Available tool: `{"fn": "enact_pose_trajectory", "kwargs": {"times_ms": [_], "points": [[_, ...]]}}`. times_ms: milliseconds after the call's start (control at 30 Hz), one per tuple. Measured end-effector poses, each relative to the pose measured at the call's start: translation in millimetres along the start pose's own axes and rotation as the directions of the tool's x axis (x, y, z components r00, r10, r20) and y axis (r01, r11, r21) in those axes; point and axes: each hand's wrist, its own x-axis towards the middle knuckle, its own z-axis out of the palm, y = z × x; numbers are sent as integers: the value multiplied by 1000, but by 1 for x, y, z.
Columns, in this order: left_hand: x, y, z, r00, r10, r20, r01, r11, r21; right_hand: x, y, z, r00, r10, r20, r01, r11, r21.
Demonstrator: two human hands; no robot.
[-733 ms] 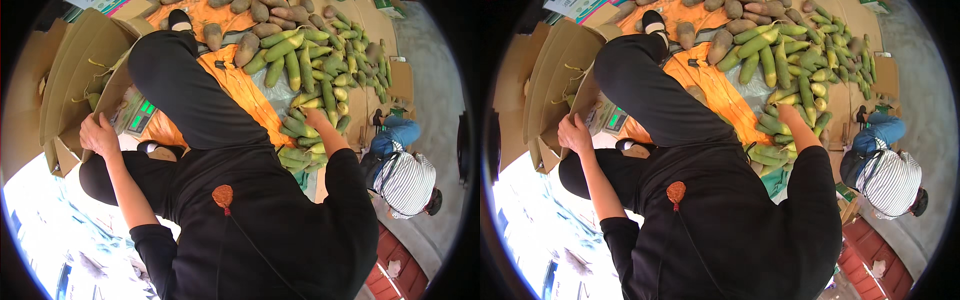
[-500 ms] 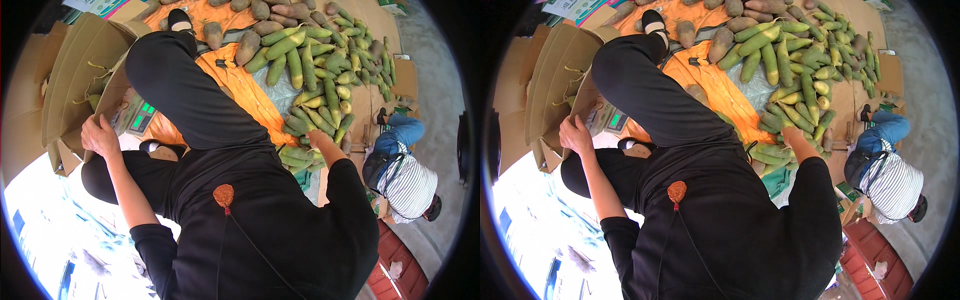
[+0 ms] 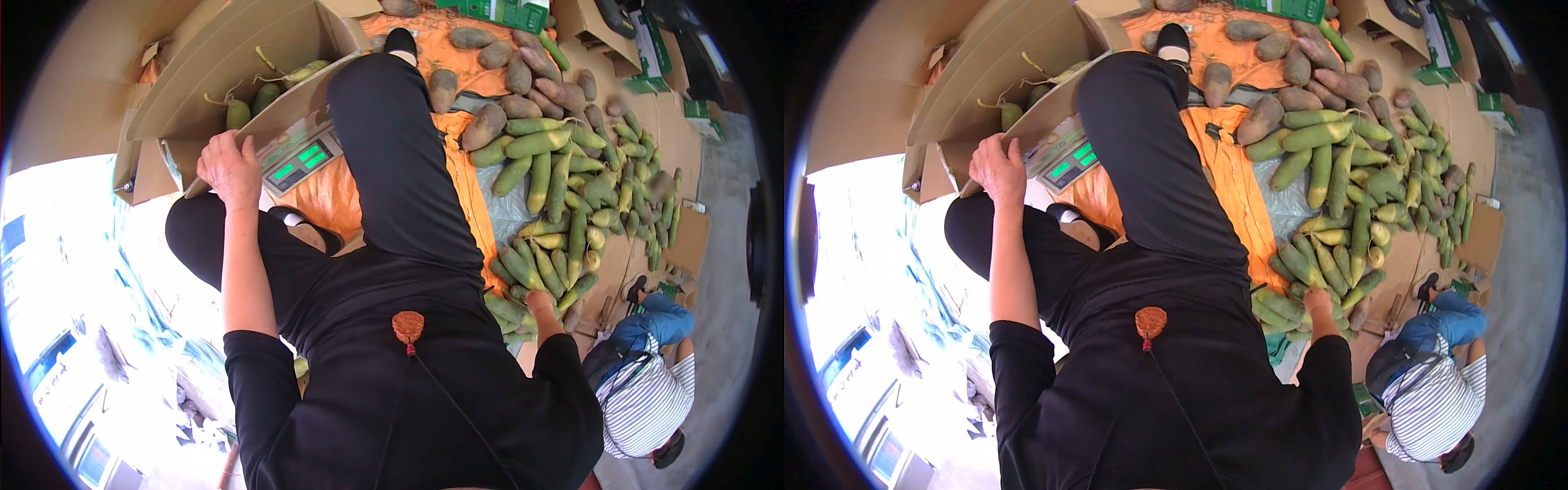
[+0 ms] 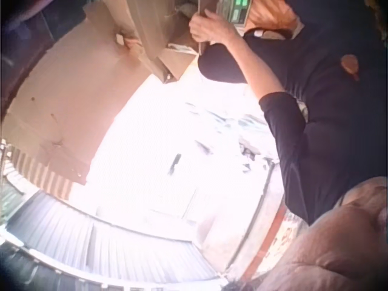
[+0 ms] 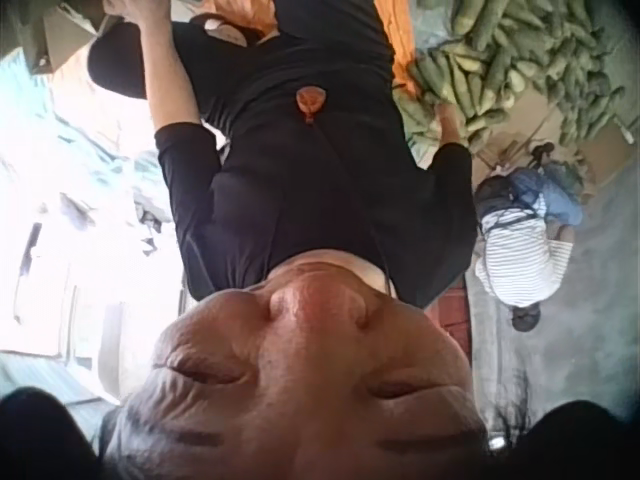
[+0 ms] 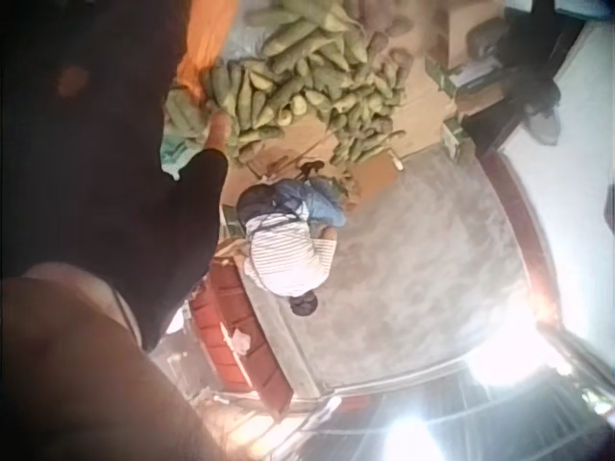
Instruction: Sorting green gourds from a pile on the floor into a box and weighing it.
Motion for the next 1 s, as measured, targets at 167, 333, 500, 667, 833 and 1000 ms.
{"fn": "enact_pose_trajectory", "kwargs": {"times_ms": [167,333,500,667,833,1000], "points": [[1,-2,-1,1000,2,-9,-2,1000,-30,26,19,-29,977,-59,-204,153,864,480],[1,-1,-4,1000,10,-20,-12,998,-62,14,-17,-125,970,-166,-180,245,665,705],[1,-3,-5,1000,-9,-17,7,996,-85,-27,-74,-224,998,-54,-40,57,373,926],[0,-3,-6,999,-13,-30,9,991,-131,-50,-135,-312,859,-207,-469,485,34,874],[-1,-4,-8,999,-15,-43,7,986,-167,-99,-188,-430,571,-261,-778,782,-114,613],[-3,-4,-8,998,-27,-65,13,977,-212,-160,-253,-521,262,-445,-857,807,-386,447]]}}
